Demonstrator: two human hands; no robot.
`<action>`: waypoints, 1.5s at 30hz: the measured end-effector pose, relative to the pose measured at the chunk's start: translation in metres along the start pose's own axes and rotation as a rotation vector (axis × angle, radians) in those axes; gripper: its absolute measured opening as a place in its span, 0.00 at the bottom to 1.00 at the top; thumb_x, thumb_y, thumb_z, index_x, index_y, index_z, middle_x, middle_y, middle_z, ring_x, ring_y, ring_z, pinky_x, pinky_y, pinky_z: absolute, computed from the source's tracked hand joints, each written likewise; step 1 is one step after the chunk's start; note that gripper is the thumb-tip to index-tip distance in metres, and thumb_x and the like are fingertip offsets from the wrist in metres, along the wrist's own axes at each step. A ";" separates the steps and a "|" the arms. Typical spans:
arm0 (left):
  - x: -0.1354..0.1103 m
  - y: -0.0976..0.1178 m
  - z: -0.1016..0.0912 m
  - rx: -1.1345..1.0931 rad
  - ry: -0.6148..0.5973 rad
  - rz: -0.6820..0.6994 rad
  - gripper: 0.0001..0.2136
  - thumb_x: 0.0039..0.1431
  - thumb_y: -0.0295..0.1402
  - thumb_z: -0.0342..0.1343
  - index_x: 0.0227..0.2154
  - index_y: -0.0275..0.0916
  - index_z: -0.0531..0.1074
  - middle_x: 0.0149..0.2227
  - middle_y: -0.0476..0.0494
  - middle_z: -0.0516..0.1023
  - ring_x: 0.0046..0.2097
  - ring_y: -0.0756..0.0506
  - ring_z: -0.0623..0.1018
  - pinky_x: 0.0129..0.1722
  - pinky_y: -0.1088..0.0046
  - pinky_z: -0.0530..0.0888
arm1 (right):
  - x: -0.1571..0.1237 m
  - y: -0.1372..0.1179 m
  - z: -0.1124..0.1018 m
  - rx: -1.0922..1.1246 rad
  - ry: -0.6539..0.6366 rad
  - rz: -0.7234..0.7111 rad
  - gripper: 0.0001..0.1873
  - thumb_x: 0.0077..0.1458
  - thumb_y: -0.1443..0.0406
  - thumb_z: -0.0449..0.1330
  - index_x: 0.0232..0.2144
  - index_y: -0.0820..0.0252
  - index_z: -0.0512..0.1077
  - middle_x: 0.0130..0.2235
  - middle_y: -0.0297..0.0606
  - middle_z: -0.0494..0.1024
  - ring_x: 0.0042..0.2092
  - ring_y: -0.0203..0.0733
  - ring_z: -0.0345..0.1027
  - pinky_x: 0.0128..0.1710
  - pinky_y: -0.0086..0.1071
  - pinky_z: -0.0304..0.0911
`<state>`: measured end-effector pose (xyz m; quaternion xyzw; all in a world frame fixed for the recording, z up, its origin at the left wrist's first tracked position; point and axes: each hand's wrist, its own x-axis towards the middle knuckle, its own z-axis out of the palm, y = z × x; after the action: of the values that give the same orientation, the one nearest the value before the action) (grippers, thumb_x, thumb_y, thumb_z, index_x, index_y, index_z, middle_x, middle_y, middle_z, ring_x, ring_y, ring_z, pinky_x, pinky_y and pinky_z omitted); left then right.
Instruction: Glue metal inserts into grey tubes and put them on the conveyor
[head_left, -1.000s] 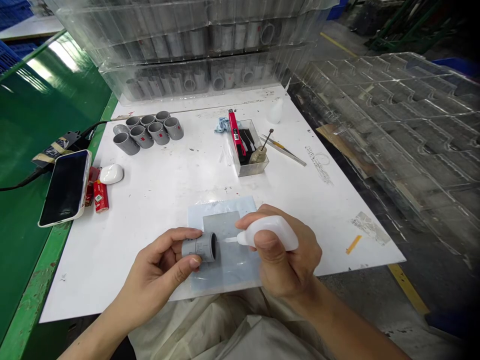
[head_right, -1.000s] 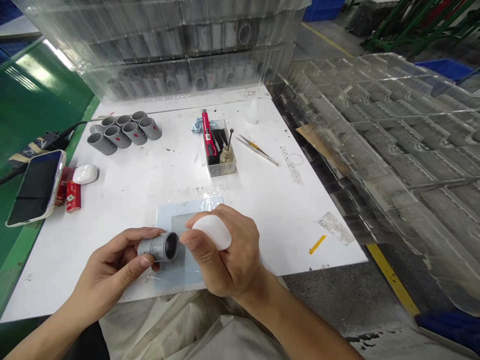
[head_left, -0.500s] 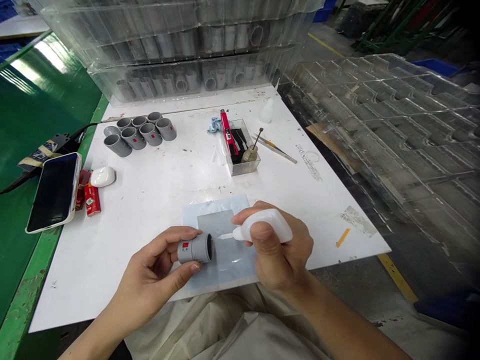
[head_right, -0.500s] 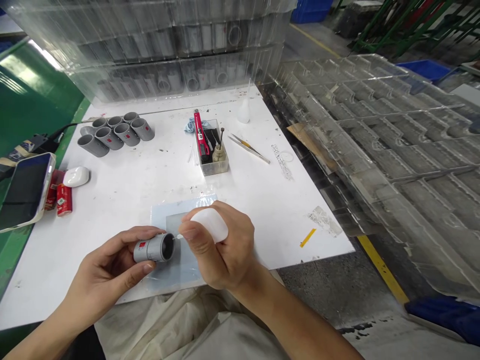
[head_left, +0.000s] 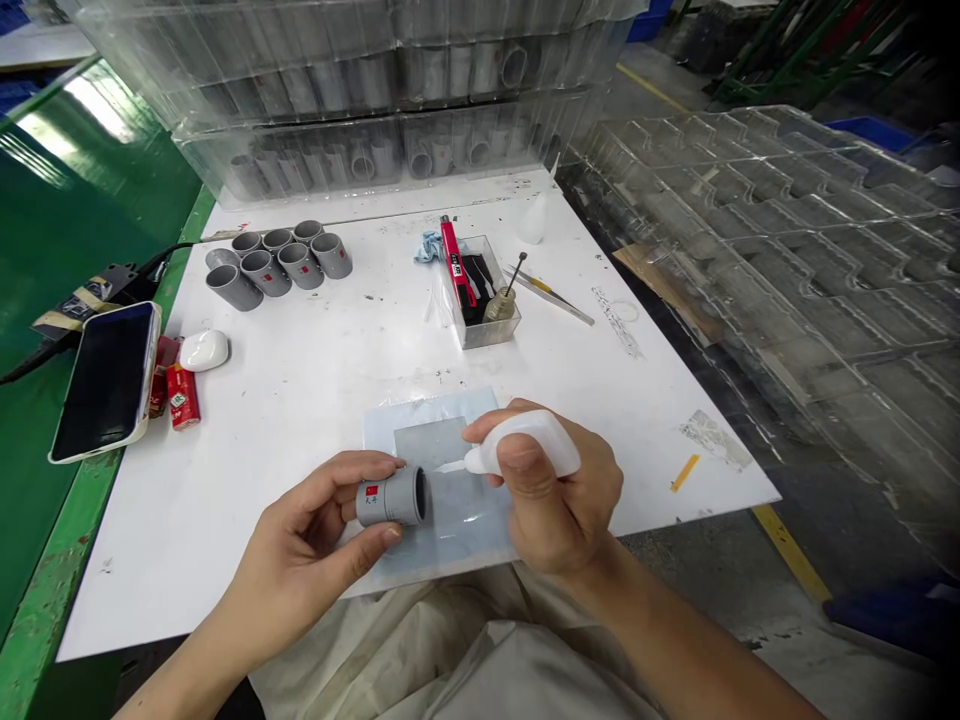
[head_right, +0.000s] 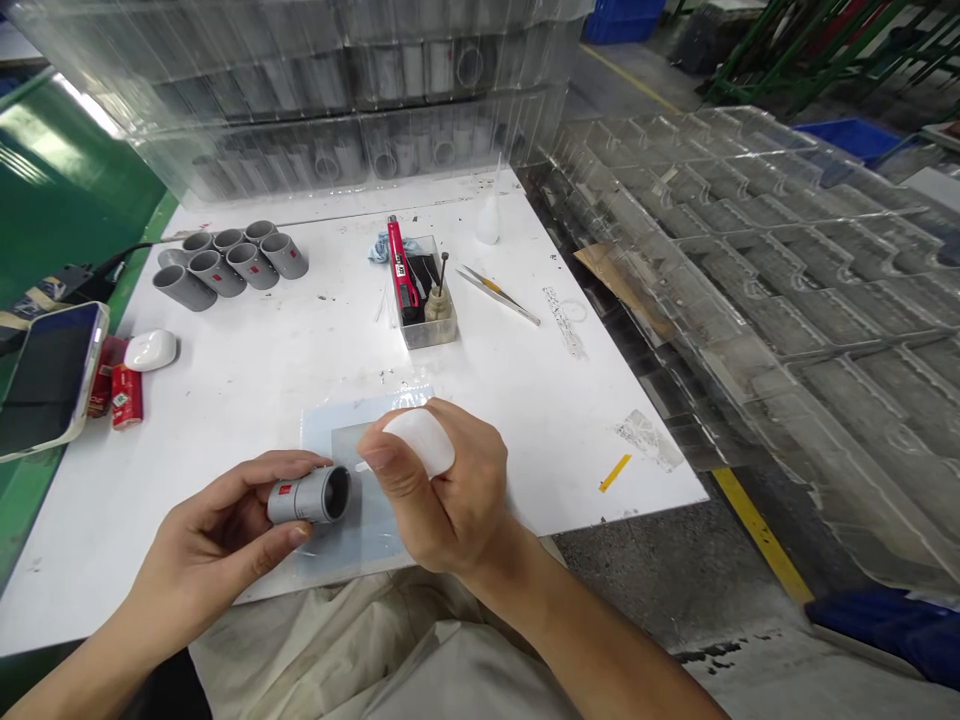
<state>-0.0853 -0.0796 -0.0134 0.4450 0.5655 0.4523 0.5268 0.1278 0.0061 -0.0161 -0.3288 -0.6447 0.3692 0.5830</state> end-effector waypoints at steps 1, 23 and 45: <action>0.000 0.000 0.000 0.003 0.000 0.002 0.15 0.63 0.31 0.70 0.51 0.51 0.83 0.56 0.44 0.80 0.52 0.43 0.83 0.46 0.75 0.82 | 0.000 0.000 0.000 0.005 0.002 -0.005 0.19 0.73 0.55 0.60 0.32 0.58 0.80 0.29 0.32 0.79 0.27 0.32 0.67 0.27 0.31 0.65; 0.000 0.004 0.001 0.035 0.014 -0.002 0.13 0.62 0.30 0.70 0.49 0.49 0.83 0.56 0.44 0.81 0.53 0.43 0.82 0.46 0.74 0.82 | 0.003 -0.005 0.001 -0.036 -0.020 0.054 0.21 0.71 0.54 0.61 0.27 0.55 0.79 0.23 0.30 0.72 0.24 0.36 0.67 0.26 0.34 0.63; -0.010 0.012 0.009 0.224 0.018 -0.090 0.18 0.56 0.44 0.74 0.49 0.50 0.81 0.30 0.52 0.81 0.29 0.48 0.77 0.29 0.75 0.74 | -0.045 -0.018 -0.012 0.215 0.331 0.331 0.21 0.71 0.51 0.60 0.33 0.55 0.85 0.30 0.39 0.83 0.25 0.41 0.72 0.25 0.37 0.69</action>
<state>-0.0753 -0.0870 0.0005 0.4710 0.6368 0.3661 0.4885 0.1446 -0.0401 -0.0228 -0.4221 -0.4350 0.4672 0.6437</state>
